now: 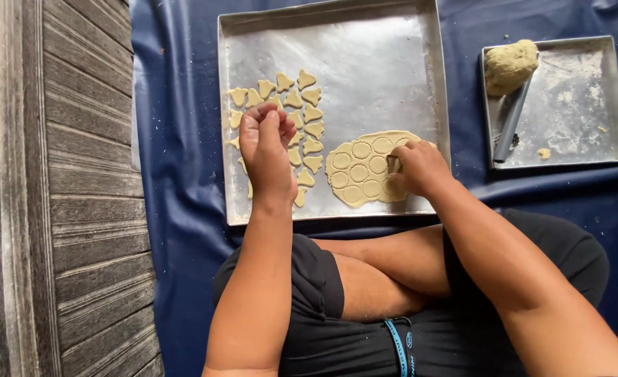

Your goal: Rolling out dough on a metal tray using a rolling pin and cutting it into shapes with a cookie cutter.

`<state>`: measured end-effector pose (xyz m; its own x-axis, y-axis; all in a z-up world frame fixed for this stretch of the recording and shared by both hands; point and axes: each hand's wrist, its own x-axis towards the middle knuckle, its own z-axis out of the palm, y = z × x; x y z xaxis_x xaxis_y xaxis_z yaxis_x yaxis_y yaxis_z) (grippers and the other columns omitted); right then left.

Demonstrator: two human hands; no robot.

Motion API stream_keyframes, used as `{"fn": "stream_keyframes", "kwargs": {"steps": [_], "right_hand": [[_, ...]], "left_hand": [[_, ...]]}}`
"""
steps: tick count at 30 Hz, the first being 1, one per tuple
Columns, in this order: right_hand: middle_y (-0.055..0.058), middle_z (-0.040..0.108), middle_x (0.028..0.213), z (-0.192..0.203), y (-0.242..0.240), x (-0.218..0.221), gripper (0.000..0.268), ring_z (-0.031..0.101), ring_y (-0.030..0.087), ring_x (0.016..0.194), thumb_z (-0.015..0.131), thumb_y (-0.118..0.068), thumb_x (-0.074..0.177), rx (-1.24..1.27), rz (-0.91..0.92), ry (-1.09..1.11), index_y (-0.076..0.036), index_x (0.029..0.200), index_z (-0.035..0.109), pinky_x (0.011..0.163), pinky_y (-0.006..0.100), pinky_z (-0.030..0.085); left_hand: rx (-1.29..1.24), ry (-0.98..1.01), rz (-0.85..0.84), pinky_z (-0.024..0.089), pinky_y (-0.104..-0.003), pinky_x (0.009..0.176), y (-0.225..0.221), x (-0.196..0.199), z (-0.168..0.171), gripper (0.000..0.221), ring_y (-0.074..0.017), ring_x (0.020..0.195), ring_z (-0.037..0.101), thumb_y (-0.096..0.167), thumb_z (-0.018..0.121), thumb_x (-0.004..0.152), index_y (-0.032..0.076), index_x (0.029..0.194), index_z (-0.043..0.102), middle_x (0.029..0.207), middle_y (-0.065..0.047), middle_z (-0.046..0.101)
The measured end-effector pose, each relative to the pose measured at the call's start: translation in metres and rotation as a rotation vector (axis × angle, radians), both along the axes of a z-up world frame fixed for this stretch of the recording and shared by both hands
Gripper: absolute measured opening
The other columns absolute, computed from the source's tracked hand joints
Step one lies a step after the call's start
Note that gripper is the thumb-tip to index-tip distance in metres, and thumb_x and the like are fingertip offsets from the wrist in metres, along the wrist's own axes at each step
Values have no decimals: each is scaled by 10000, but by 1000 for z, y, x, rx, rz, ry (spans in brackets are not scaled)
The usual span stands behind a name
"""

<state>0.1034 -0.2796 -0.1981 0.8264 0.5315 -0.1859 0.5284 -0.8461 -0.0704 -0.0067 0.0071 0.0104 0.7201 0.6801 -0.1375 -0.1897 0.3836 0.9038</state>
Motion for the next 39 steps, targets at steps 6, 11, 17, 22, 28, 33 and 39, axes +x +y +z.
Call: {"fn": "stream_keyframes", "kwargs": {"steps": [6,11,17,22,28,33,39], "right_hand": [[-35,650,906,-13,1,-3,518,686,211,899,788,-543,615,-31,64,-195,-303,1070,733,792,380,575],[66,664,865,3,10,-12,452,705,301,842,738,-435,648,55,64,-208,-193,1030,742,758,439,566],[60,662,849,-3,11,-7,465,714,293,841,735,-513,652,33,52,-210,-204,1000,725,755,436,557],[60,682,881,-4,11,-5,486,728,287,877,725,-521,671,-6,32,-164,-203,1038,725,789,423,561],[76,690,909,4,13,-6,490,726,303,908,708,-539,694,3,10,-130,-200,1048,710,813,434,561],[55,672,919,17,17,-13,517,714,280,932,711,-573,682,-37,19,-171,-210,1050,699,824,418,554],[73,680,881,1,16,-5,508,721,297,899,709,-584,664,-3,2,-150,-195,991,711,800,424,554]], "left_hand": [[75,46,-2,561,-229,802,-1,1,-5,132,-58,784,640,189,570,954,121,1064,592,869,8,606],[87,58,0,551,-222,819,-1,3,-2,145,-52,802,635,199,557,955,123,1074,588,878,10,590],[125,57,-4,556,-233,825,0,5,-4,149,-64,813,648,209,563,957,126,1079,591,890,2,593],[130,56,-9,553,-234,838,-1,5,-3,152,-65,824,650,218,560,962,133,1083,592,896,0,589],[131,54,-6,549,-234,837,-2,4,0,148,-63,830,645,214,558,962,132,1081,587,902,5,588],[131,53,-7,550,-232,833,-1,5,-2,146,-62,827,648,212,561,959,134,1079,592,900,6,592],[131,50,-11,546,-226,824,-2,5,-2,141,-57,823,646,202,557,955,132,1073,590,898,11,590]]}}
